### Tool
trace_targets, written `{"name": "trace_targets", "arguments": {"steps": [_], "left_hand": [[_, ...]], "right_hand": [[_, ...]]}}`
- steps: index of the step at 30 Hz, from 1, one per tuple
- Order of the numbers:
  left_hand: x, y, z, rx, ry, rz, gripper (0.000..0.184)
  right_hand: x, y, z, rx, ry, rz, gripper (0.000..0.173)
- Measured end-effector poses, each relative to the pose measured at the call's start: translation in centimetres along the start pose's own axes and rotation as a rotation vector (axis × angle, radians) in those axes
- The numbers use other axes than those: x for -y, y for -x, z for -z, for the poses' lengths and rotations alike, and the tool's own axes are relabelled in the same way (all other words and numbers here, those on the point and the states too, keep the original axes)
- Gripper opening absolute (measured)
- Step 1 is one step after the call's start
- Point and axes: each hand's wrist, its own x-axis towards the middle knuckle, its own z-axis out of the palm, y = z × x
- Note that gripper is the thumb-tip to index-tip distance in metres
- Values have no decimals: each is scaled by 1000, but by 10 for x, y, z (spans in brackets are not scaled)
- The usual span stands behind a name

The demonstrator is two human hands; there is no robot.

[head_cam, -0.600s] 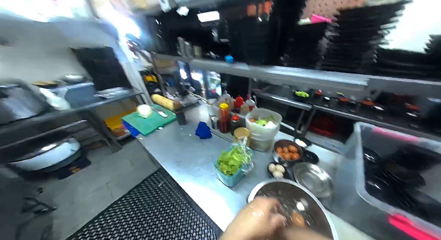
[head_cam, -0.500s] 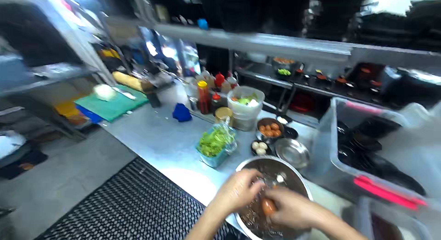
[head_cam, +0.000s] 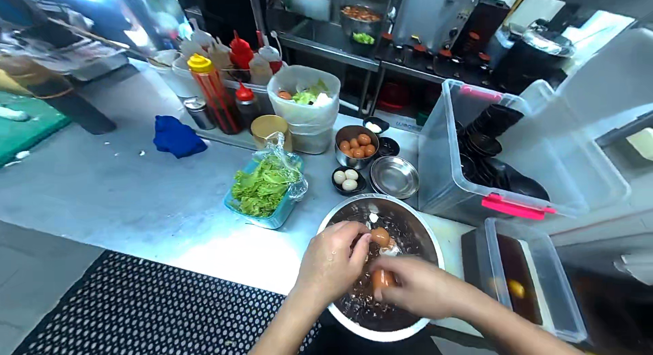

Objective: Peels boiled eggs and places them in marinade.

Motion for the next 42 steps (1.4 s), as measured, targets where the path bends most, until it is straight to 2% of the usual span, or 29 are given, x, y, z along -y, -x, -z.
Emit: {"name": "trace_targets", "arguments": {"steps": [2,4,7,9,11,14,17,20,22,26,30,32,36,39,42], "left_hand": [[1,0,0,-15,6,-7,28],[0,2,0,-25,16,-16,27],[1,2,-1,-33,24,-45,27],[2,3,-1,-52,34,-45,27],[3,4,-2,-73,42,-47,26],[3,6,-2,-71,42,-52,26],[4,6,-3,-90,44,-63,27],[3,5,-2,-97,50,-56,26],[2,5,-2,-110,49,-56,25],[2,4,-2,-107,39,-60,26],[3,4,-3,-109,50,-48,26],[3,4,-2,-110,51,-47,26],[3,4,-2,-102,63,-33,27],[4,3,-2,-105,66,-42,28],[3,4,-1,-89,55,-23,28]], "right_hand": [[-2,0,0,-21,4,-34,45],[-2,2,-2,110,5,-28,44],[4,3,2,48,-92,-61,50],[5,2,2,74,-61,-62,52],[5,-1,-1,146,-46,-42,48],[4,-5,0,139,-32,73,39],[4,-10,0,258,-4,108,33],[1,-12,3,207,-79,37,41],[0,-12,3,245,-117,40,45],[0,-13,3,151,-196,110,41],[-4,-7,-5,185,-141,173,33],[-8,-8,-6,107,-202,191,30],[-9,-6,-5,160,-246,175,31],[-10,-6,-3,58,-315,159,38],[-11,-6,-3,170,-194,221,44]]}}
